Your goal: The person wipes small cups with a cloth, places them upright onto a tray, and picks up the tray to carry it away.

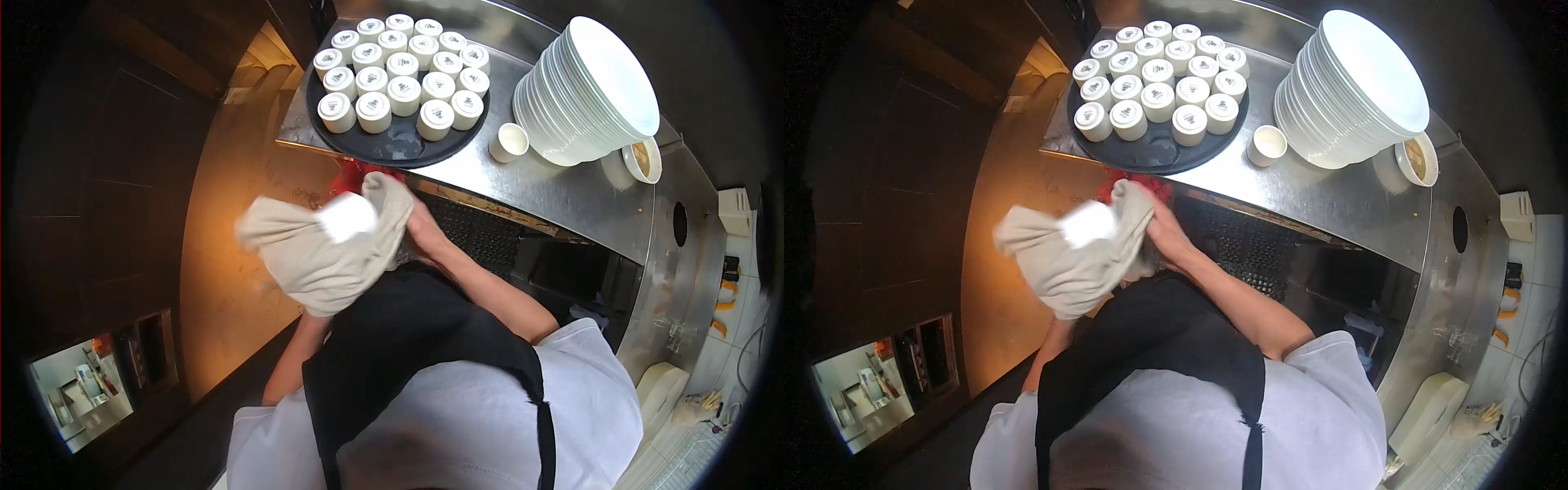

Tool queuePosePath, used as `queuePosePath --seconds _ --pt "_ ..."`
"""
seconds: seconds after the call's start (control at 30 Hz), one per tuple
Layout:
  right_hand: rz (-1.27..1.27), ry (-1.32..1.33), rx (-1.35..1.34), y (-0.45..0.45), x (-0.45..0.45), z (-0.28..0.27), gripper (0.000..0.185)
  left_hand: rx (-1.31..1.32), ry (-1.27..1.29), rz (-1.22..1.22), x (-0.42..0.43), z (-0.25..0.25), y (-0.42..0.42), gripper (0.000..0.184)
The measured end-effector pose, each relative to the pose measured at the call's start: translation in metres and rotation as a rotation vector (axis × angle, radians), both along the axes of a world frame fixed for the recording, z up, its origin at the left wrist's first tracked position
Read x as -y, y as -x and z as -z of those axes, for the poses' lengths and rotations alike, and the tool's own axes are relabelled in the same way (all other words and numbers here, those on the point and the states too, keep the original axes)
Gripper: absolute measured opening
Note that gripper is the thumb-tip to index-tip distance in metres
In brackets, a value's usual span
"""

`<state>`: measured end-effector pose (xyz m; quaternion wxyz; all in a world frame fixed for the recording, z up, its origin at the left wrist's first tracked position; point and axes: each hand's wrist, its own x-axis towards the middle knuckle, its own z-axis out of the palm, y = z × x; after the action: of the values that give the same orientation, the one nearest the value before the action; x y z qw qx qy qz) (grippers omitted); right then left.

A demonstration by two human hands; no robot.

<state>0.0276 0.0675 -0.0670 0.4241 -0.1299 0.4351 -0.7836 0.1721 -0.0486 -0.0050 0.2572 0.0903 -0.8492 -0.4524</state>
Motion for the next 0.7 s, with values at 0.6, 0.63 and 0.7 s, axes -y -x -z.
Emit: queuePosePath --seconds 0.6,0.63,0.7 --pt "-0.7 -0.731 -0.875 0.035 -0.03 0.044 0.036 0.374 0.324 0.047 0.027 0.058 0.084 0.025" --pt "-0.569 -0.775 -0.965 0.051 -0.038 0.024 0.033 0.355 0.397 0.105 0.039 0.082 0.104 0.023" --pt "-0.245 -0.796 -1.033 0.087 -0.049 -0.007 0.031 0.501 0.785 0.194 0.059 0.144 0.148 0.02"
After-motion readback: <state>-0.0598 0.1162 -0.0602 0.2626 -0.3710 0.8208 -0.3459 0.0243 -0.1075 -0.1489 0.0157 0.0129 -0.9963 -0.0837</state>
